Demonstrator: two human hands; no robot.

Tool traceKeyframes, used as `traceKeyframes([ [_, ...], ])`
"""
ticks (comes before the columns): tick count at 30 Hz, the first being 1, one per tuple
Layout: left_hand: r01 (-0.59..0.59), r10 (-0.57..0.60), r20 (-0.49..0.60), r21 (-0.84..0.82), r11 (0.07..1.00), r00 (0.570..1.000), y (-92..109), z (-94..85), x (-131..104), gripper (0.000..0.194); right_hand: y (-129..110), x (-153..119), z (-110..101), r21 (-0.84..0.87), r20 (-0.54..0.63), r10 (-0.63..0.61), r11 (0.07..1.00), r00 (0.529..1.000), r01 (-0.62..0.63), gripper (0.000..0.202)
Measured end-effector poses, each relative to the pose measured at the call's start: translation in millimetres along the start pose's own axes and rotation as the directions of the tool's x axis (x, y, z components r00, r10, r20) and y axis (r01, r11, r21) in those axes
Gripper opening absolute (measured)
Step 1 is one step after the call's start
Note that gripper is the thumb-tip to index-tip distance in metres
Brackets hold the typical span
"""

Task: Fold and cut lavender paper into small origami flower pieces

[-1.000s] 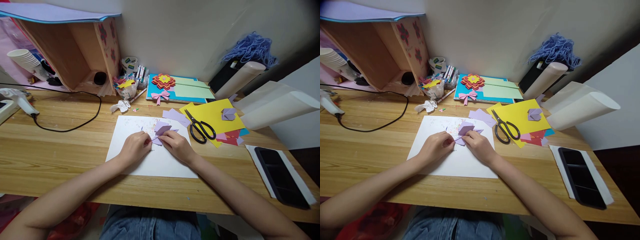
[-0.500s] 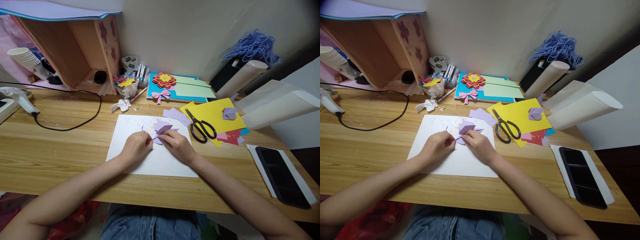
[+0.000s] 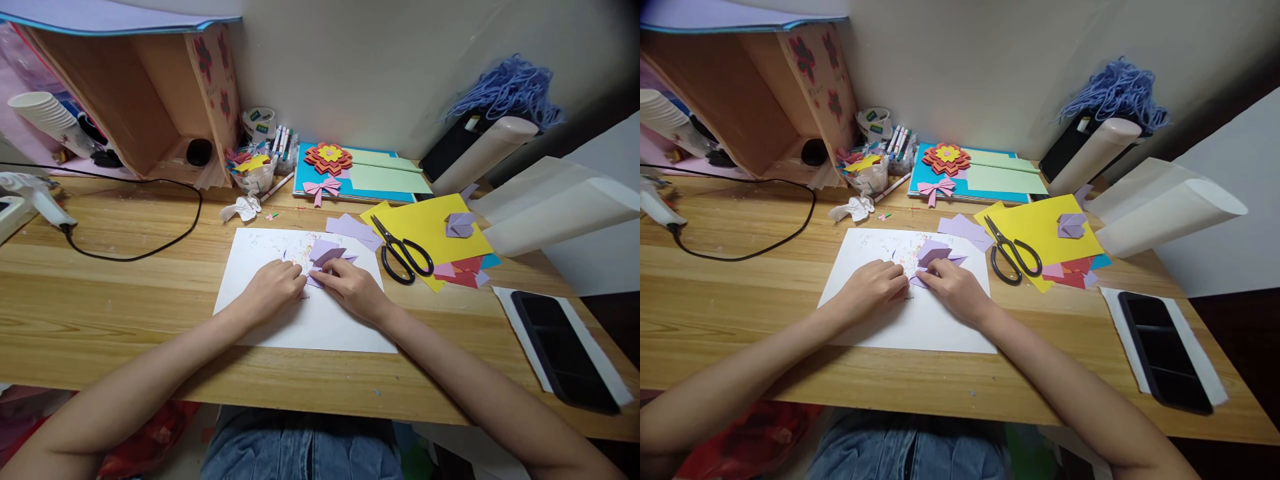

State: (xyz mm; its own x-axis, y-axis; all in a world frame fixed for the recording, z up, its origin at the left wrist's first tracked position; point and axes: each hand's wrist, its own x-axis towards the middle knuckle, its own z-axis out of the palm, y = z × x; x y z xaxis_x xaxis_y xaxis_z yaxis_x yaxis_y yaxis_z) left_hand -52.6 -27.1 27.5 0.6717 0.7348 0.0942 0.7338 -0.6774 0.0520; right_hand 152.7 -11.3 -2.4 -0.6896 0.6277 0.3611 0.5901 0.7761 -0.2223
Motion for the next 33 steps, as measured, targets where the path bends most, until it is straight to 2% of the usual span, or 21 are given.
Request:
traceKeyframes([
  [4,0.082,-0.087,-0.037,-0.123,0.989,0.996,-10,-1.9,-1,0.014,1,0,2,-0.015,-0.038,-0.023,1.0,0.999,0.022,0.027],
  [7,0.033,-0.038,-0.023,-0.205,0.978,0.999,-16,-2.8,-1,0.021,2,-1,4,-0.009,-0.071,-0.04,0.999,0.997,0.039,0.025],
  [11,-0.055,0.061,0.032,-0.171,0.984,0.998,-19,-4.8,0,0.024,3,0,5,-0.003,-0.076,-0.031,1.0,0.997,0.031,0.025],
  [20,-0.165,0.167,0.069,-0.04,0.986,0.984,-21,-6.4,1,0.025,2,0,3,0.002,-0.076,-0.03,1.0,0.997,0.031,0.024],
  [23,-0.175,0.179,0.066,-0.058,0.983,0.982,-21,-7.2,0,0.024,1,0,3,0.008,-0.073,-0.027,1.0,0.997,0.028,0.024],
  [25,-0.132,0.137,0.034,-0.124,0.983,0.99,-20,-7.0,0,0.023,1,0,3,0.013,-0.072,-0.025,1.0,0.997,0.026,0.024],
  [28,0.006,-0.011,-0.017,-0.278,0.961,1.0,-16,-4.7,0,0.019,2,0,2,0.015,-0.075,-0.028,0.999,0.997,0.029,0.024],
  [31,0.159,-0.184,-0.025,-0.396,0.904,0.983,-9,-1.0,1,0.014,2,0,2,0.015,-0.075,-0.032,0.999,0.997,0.033,0.023],
  [33,0.225,-0.26,-0.019,-0.446,0.866,0.965,-5,1.0,1,0.012,2,0,3,0.018,-0.075,-0.032,0.999,0.997,0.033,0.023],
])
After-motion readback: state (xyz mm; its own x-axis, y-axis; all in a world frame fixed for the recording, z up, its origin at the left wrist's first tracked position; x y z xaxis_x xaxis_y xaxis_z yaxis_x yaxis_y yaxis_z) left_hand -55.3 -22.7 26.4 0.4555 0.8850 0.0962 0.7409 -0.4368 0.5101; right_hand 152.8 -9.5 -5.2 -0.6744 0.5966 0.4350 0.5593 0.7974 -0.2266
